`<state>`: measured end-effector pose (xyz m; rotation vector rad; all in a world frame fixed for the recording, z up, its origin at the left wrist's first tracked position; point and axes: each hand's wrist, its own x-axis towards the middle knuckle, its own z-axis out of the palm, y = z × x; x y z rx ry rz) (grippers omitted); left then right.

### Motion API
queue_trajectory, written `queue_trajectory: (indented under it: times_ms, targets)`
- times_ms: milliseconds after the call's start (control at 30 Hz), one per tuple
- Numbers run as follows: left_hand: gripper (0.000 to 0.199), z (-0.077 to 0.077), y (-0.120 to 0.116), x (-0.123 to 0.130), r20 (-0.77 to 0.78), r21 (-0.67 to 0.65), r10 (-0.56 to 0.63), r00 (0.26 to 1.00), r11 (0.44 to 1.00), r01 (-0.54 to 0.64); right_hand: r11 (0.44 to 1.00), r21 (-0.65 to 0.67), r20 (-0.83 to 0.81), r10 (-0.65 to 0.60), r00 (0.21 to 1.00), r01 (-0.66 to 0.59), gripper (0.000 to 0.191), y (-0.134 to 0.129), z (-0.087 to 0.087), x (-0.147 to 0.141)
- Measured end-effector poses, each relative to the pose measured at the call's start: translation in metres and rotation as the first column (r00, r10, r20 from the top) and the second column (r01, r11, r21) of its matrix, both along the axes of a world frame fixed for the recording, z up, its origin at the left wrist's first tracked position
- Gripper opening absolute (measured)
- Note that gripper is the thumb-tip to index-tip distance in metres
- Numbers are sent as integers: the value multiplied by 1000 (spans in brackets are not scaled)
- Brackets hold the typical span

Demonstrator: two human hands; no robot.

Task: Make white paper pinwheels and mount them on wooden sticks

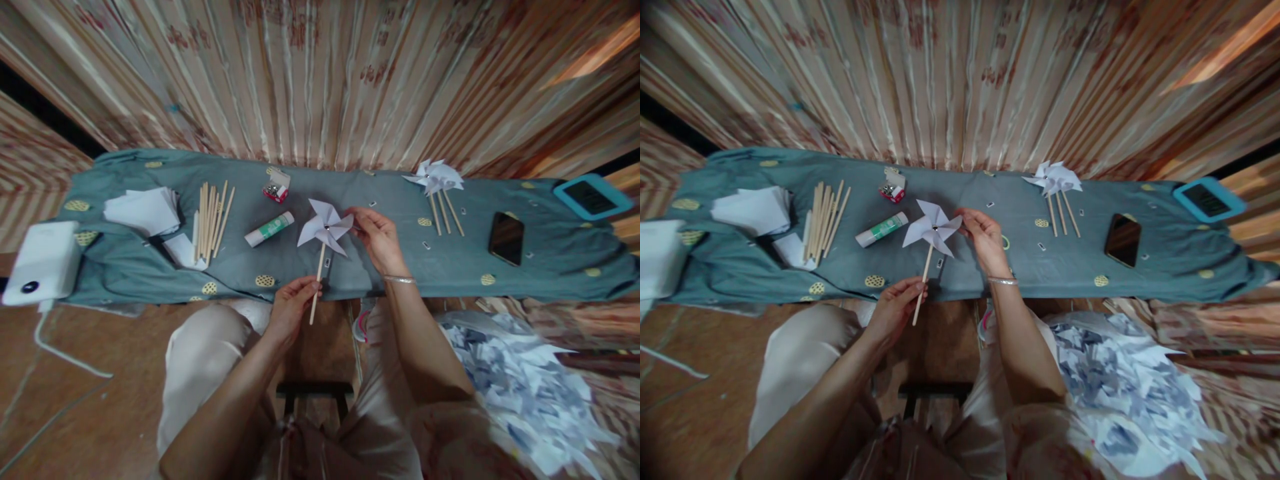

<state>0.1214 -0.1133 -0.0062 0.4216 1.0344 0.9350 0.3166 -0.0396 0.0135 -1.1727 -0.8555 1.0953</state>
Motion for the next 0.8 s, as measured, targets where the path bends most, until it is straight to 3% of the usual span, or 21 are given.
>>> queue_trajectory:
  times_ms: [200, 800]
  targets:
    - [41, 3, 2, -2, -3, 14, 29, 1000, 999, -28, 1000, 14, -21, 18, 1000, -18, 31, -2, 2, -3]
    - [37, 1, 5, -5, -8, 52, 70, 998, 996, -70, 994, -111, -22, 21, 1000, -23, 35, -9, -1, -2]
